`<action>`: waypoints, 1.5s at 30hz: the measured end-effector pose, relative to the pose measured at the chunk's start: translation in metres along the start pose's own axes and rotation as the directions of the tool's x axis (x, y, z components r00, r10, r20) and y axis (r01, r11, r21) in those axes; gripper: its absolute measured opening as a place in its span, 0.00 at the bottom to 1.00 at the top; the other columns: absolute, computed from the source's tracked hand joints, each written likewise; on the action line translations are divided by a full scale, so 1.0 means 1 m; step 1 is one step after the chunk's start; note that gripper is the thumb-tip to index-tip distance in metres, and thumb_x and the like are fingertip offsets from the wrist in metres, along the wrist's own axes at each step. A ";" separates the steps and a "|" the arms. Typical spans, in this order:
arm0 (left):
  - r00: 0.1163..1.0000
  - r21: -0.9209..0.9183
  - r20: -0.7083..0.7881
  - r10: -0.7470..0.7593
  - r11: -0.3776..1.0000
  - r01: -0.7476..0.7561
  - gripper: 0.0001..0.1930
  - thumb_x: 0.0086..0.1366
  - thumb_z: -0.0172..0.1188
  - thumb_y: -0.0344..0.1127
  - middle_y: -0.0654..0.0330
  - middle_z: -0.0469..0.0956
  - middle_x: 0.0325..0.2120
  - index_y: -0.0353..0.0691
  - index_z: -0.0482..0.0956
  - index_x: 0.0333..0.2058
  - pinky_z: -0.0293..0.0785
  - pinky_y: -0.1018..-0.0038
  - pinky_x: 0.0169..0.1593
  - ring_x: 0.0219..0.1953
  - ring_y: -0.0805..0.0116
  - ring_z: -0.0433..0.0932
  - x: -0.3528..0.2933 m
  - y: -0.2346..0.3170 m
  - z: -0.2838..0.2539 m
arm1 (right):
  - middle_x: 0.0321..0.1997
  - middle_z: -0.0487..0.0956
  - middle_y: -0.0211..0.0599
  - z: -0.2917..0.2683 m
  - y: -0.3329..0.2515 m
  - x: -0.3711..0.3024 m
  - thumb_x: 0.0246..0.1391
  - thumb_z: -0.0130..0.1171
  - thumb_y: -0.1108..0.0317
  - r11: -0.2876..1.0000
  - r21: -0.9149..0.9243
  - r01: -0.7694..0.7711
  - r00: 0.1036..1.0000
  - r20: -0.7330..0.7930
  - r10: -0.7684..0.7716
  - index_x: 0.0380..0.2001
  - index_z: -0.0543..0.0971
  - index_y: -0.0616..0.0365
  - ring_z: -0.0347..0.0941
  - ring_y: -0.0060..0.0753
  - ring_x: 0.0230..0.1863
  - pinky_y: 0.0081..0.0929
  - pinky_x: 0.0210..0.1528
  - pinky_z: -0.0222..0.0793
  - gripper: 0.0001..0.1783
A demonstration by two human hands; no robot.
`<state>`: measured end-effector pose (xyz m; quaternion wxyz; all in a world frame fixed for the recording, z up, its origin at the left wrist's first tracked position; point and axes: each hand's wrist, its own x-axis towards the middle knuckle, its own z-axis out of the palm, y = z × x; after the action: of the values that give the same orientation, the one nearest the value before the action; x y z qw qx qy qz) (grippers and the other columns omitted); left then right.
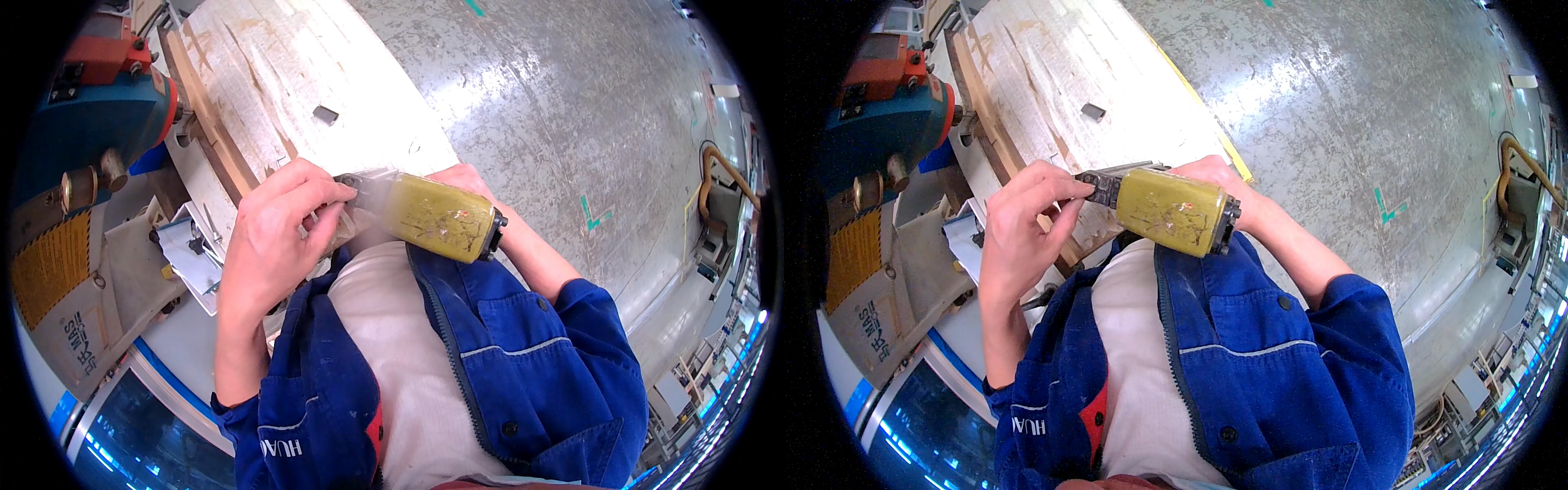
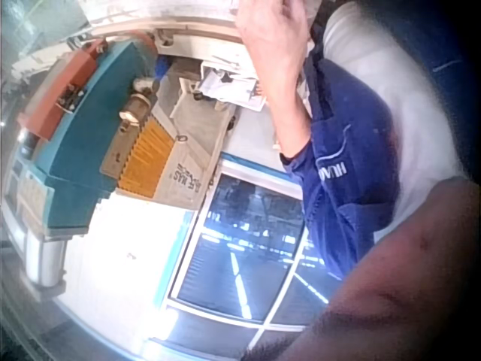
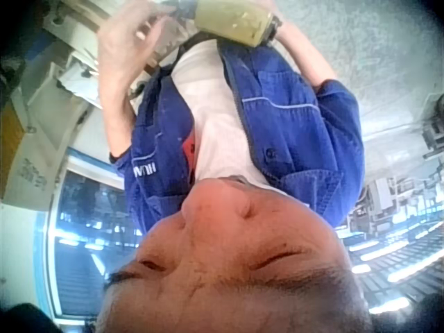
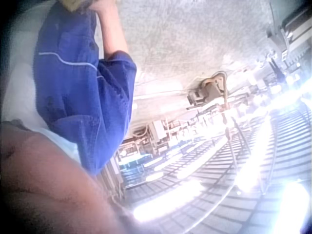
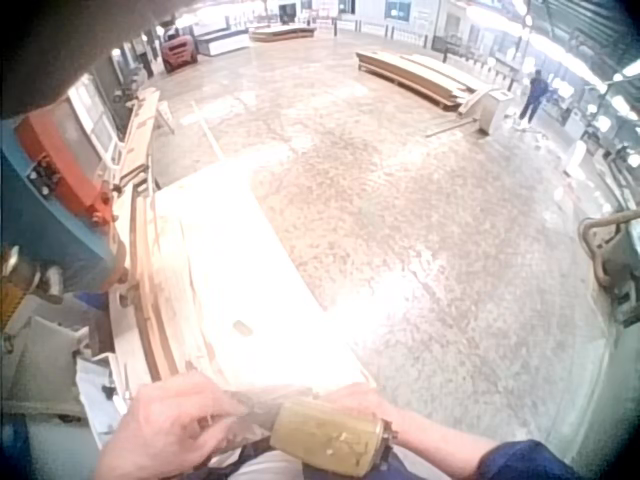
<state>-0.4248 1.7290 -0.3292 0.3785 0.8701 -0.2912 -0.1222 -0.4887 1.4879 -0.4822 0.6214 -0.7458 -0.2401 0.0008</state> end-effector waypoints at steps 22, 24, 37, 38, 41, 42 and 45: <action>0.999 0.013 0.014 0.039 0.999 -0.040 0.09 0.50 0.68 0.19 0.60 0.76 0.25 0.34 0.80 0.30 0.70 0.80 0.24 0.25 0.74 0.75 0.001 -0.005 0.001 | 0.26 0.80 0.44 0.000 0.002 0.000 0.41 0.66 0.68 0.999 -0.005 0.043 0.999 -0.029 -0.043 0.33 0.81 0.63 0.78 0.45 0.25 0.32 0.29 0.73 0.14; 0.998 -0.059 0.013 -0.057 0.997 0.058 0.07 0.51 0.66 0.18 0.60 0.77 0.25 0.34 0.80 0.29 0.70 0.80 0.24 0.26 0.74 0.76 -0.001 -0.005 0.001 | 0.25 0.80 0.44 -0.001 0.001 0.000 0.41 0.66 0.68 0.999 -0.001 0.042 0.999 -0.009 -0.042 0.32 0.81 0.64 0.78 0.45 0.25 0.32 0.28 0.73 0.14; 0.997 -0.024 -0.003 0.083 0.996 -0.083 0.22 0.42 0.69 0.18 0.58 0.79 0.35 0.38 0.83 0.41 0.69 0.77 0.27 0.36 0.69 0.76 0.010 -0.007 -0.001 | 0.29 0.83 0.45 -0.003 0.001 0.001 0.42 0.67 0.68 0.999 -0.008 0.038 0.999 0.007 -0.038 0.35 0.82 0.64 0.81 0.44 0.28 0.30 0.31 0.75 0.15; 0.994 -0.010 0.026 0.108 0.994 -0.108 0.23 0.41 0.70 0.18 0.58 0.79 0.35 0.38 0.83 0.40 0.70 0.76 0.29 0.36 0.68 0.76 0.013 -0.010 0.000 | 0.30 0.83 0.45 -0.003 0.000 0.001 0.43 0.67 0.68 1.000 -0.015 0.025 1.000 0.016 -0.025 0.35 0.82 0.64 0.81 0.43 0.29 0.30 0.32 0.76 0.15; 0.981 0.022 0.089 0.173 0.984 -0.176 0.23 0.40 0.71 0.20 0.58 0.79 0.35 0.38 0.83 0.40 0.72 0.73 0.35 0.38 0.63 0.76 0.019 -0.019 0.000 | 0.31 0.83 0.45 -0.004 -0.002 0.002 0.43 0.68 0.68 0.999 -0.023 0.025 0.999 0.024 -0.025 0.37 0.82 0.64 0.82 0.42 0.29 0.30 0.32 0.76 0.16; 0.978 0.026 0.093 0.188 0.981 -0.191 0.23 0.40 0.72 0.21 0.58 0.79 0.35 0.38 0.83 0.40 0.73 0.72 0.37 0.38 0.62 0.76 0.020 -0.021 0.000 | 0.31 0.83 0.44 -0.004 -0.002 0.002 0.43 0.68 0.68 0.999 -0.033 0.029 0.999 0.026 -0.029 0.38 0.83 0.65 0.82 0.41 0.29 0.30 0.32 0.76 0.17; 0.975 0.017 0.130 0.182 0.982 -0.186 0.22 0.40 0.72 0.22 0.58 0.78 0.34 0.38 0.83 0.39 0.73 0.69 0.42 0.39 0.60 0.77 0.020 -0.024 0.000 | 0.30 0.83 0.43 -0.004 -0.003 0.002 0.44 0.68 0.69 1.000 -0.005 0.012 0.999 0.029 -0.012 0.38 0.83 0.63 0.82 0.40 0.30 0.29 0.33 0.76 0.16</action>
<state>-0.3991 1.7303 -0.3464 0.3560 0.8351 -0.3961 -0.1380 -0.4866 1.4849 -0.4774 0.6157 -0.7460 -0.2537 0.0073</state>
